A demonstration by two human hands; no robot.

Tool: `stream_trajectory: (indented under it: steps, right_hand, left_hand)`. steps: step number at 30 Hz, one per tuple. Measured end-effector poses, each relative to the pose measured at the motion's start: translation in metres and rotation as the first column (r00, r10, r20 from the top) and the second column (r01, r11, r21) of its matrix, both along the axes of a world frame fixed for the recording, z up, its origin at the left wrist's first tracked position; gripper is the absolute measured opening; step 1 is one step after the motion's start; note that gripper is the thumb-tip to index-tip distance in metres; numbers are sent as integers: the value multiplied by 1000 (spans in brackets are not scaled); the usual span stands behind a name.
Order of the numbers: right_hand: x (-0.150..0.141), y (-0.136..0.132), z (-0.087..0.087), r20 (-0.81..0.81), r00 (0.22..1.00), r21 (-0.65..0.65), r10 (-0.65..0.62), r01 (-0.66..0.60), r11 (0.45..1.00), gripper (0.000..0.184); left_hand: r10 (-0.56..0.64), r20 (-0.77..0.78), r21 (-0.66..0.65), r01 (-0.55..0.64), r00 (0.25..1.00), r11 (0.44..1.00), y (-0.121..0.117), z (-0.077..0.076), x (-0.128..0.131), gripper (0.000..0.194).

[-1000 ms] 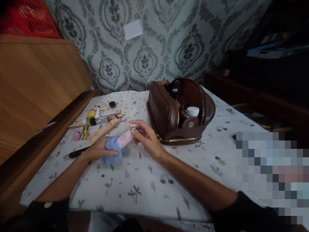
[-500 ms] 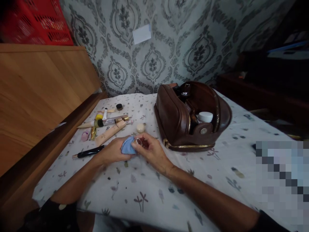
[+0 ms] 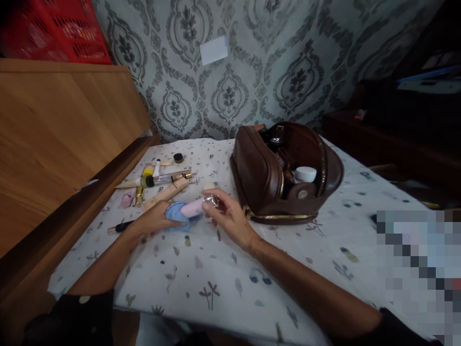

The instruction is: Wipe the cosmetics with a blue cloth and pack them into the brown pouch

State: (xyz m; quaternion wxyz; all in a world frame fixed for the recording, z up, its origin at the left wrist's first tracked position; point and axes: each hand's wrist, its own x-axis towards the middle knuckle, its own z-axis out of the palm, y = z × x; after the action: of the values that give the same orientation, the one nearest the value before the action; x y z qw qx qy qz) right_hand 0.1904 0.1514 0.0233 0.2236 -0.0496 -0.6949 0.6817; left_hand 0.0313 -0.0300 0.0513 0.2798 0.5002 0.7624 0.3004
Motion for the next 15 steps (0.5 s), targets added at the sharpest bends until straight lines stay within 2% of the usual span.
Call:
stream_trajectory:
  steps: [4,9,12,15]
  right_hand:
    - [-3,0,-3,-27,999,-192,46,-50,980,45]
    - [-7,2,-7,-19,996,-426,88,-88,900,38]
    - [-8,1,-9,5,992,-505,129,-109,856,38]
    - [-8,-3,-11,44,983,-531,179,-129,838,46]
  left_hand:
    - [23,34,30,-25,999,999,-1,-1,2,38]
    - [71,85,123,-81,994,989,1,-7,9,47]
    - [122,111,173,-140,986,975,6,-13,17,52]
    - [209,164,158,-235,964,959,9,-17,26,51]
